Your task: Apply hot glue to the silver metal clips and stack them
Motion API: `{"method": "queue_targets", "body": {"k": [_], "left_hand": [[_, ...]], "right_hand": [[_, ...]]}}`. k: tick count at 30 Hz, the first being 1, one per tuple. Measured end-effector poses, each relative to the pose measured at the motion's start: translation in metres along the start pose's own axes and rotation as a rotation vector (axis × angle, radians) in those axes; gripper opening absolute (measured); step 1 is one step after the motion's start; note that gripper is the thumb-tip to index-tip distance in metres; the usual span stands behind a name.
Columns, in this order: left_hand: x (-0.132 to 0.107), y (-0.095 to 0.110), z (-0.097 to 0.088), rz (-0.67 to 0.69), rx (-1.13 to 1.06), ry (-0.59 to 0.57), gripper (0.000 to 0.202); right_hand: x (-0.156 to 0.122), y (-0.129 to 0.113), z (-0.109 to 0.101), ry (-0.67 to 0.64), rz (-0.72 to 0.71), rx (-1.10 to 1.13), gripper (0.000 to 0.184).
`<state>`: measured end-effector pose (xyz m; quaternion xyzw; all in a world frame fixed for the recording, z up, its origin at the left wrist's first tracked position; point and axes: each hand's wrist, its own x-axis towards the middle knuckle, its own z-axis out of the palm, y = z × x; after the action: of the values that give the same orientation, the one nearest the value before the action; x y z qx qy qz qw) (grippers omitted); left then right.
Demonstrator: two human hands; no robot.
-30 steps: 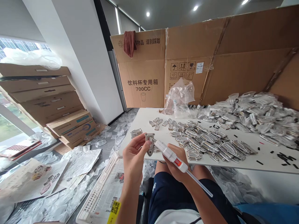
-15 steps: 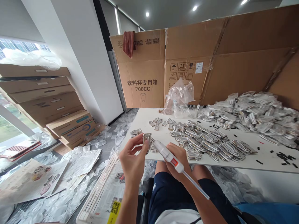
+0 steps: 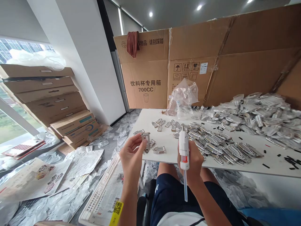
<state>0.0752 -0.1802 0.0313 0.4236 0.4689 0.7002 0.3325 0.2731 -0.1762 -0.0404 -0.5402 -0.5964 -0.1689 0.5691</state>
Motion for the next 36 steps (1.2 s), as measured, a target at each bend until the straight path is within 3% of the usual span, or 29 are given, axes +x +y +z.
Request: {"method": "queue_targets", "body": {"k": [6, 12, 16, 21, 25, 28, 32, 36], "left_hand": [[0.018, -0.009, -0.013, -0.037, -0.020, 0.027, 0.048], [0.040, -0.030, -0.031, -0.120, 0.062, -0.090, 0.060], [0.049, -0.045, -0.038, -0.208, 0.195, -0.205, 0.061], [0.055, -0.056, -0.039, -0.221, 0.274, -0.229, 0.059], [0.058, -0.063, -0.041, -0.185, 0.368, -0.204, 0.063], [0.061, -0.068, -0.043, -0.138, 0.485, -0.167, 0.055], [0.062, -0.075, -0.043, -0.093, 0.715, -0.117, 0.044], [0.058, -0.081, -0.037, -0.075, 0.950, -0.087, 0.046]], "right_hand": [[0.009, -0.002, 0.000, -0.121, 0.282, 0.214, 0.022], [0.012, 0.000, 0.002, -0.196, 0.509, 0.408, 0.035], [0.012, 0.003, 0.002, -0.194, 0.508, 0.409, 0.031], [0.012, 0.001, 0.002, -0.197, 0.475, 0.428, 0.029], [0.012, 0.000, 0.002, -0.208, 0.469, 0.421, 0.026], [0.012, -0.001, 0.002, -0.213, 0.453, 0.403, 0.026], [0.012, -0.003, 0.002, -0.221, 0.439, 0.400, 0.029], [0.011, -0.005, 0.003, -0.234, 0.442, 0.403, 0.032]]}}
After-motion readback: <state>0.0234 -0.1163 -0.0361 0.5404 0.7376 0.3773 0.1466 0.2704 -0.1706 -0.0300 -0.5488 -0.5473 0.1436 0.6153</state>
